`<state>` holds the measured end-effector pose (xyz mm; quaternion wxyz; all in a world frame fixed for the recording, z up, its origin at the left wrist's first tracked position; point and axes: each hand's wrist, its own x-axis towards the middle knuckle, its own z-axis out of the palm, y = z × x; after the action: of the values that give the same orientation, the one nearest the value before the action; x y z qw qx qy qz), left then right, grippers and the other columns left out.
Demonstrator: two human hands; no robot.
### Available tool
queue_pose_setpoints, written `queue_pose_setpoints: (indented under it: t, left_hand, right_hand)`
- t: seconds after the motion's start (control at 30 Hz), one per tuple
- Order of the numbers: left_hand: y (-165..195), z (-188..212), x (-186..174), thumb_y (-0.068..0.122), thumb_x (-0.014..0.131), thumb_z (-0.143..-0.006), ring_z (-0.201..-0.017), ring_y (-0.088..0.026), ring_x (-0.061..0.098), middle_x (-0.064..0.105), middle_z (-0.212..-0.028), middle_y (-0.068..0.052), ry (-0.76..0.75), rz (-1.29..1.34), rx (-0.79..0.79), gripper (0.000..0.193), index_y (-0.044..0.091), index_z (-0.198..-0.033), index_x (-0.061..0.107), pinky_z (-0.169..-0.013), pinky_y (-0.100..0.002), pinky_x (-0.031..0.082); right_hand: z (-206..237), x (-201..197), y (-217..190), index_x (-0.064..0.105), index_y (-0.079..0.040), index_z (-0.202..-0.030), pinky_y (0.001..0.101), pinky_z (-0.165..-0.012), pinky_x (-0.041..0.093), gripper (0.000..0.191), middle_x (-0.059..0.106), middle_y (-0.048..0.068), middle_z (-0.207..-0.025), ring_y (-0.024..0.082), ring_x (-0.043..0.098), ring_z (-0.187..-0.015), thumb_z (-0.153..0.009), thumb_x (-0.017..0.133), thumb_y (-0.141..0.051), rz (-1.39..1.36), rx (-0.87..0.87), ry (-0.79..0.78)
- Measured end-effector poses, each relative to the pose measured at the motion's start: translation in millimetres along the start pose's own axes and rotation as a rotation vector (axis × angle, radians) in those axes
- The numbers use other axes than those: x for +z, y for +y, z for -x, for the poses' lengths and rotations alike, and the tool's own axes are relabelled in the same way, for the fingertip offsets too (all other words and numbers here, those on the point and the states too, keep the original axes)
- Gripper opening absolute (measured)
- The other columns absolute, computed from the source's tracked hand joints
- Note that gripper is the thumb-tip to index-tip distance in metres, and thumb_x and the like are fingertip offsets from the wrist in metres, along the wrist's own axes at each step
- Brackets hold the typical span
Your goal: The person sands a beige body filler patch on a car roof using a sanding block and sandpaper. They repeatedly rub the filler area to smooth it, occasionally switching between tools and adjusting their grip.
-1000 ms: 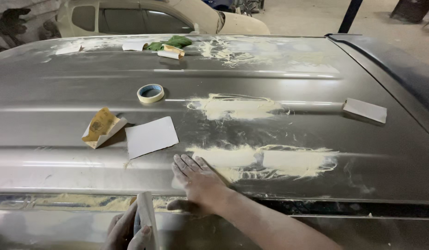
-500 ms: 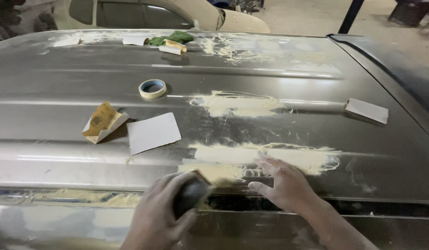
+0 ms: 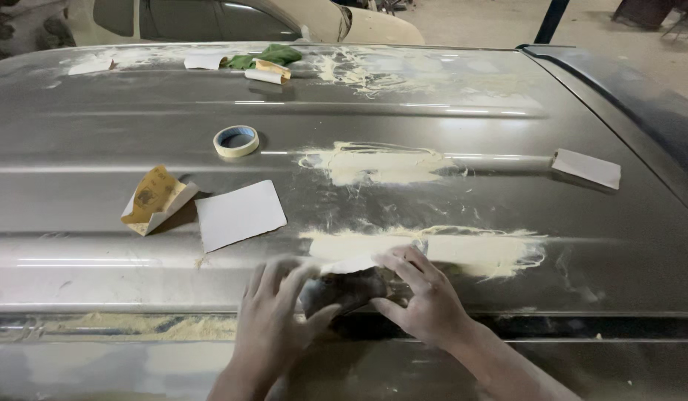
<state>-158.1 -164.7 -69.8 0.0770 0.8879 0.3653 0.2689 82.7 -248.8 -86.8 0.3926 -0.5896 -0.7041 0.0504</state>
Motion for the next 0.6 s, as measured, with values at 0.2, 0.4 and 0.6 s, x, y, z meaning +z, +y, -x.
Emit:
queue_pose_setpoints:
  t: [0.2,0.4,0.6]
  left_hand:
    - [0,28,-3,0.028,0.089,-0.066,-0.12,-0.033,0.06,0.063,-0.129,-0.012,0.0,0.145,-0.185,0.071,0.012,-0.13,0.064,-0.101,-0.045,0.049]
    - [5,9,-5,0.007,0.083,-0.068,-0.126,-0.035,0.057,0.059,-0.146,-0.012,-0.037,0.262,-0.144,0.069,0.011,-0.135,0.066,-0.105,-0.043,0.046]
    - [4,-15,-3,0.001,0.078,-0.072,-0.131,-0.031,0.059,0.059,-0.148,-0.009,-0.044,0.366,-0.113,0.056,0.01,-0.127,0.07,-0.111,-0.04,0.047]
  right_hand:
    - [-3,6,-4,0.074,-0.013,-0.112,0.0398,-0.099,0.057,0.035,0.07,0.008,-0.123,0.025,0.067,-0.117,-0.082,0.083,-0.027,0.068,-0.02,-0.094]
    - [-21,-1,-12,0.063,-0.014,-0.135,0.0494,-0.113,0.035,0.059,0.054,0.015,-0.152,0.034,0.046,-0.138,-0.083,0.08,-0.035,0.116,-0.008,-0.282]
    - [-35,-5,-11,0.054,-0.023,-0.148,0.0476,-0.119,0.03,0.067,0.047,0.008,-0.157,0.029,0.039,-0.144,-0.086,0.076,-0.034,0.193,0.088,-0.409]
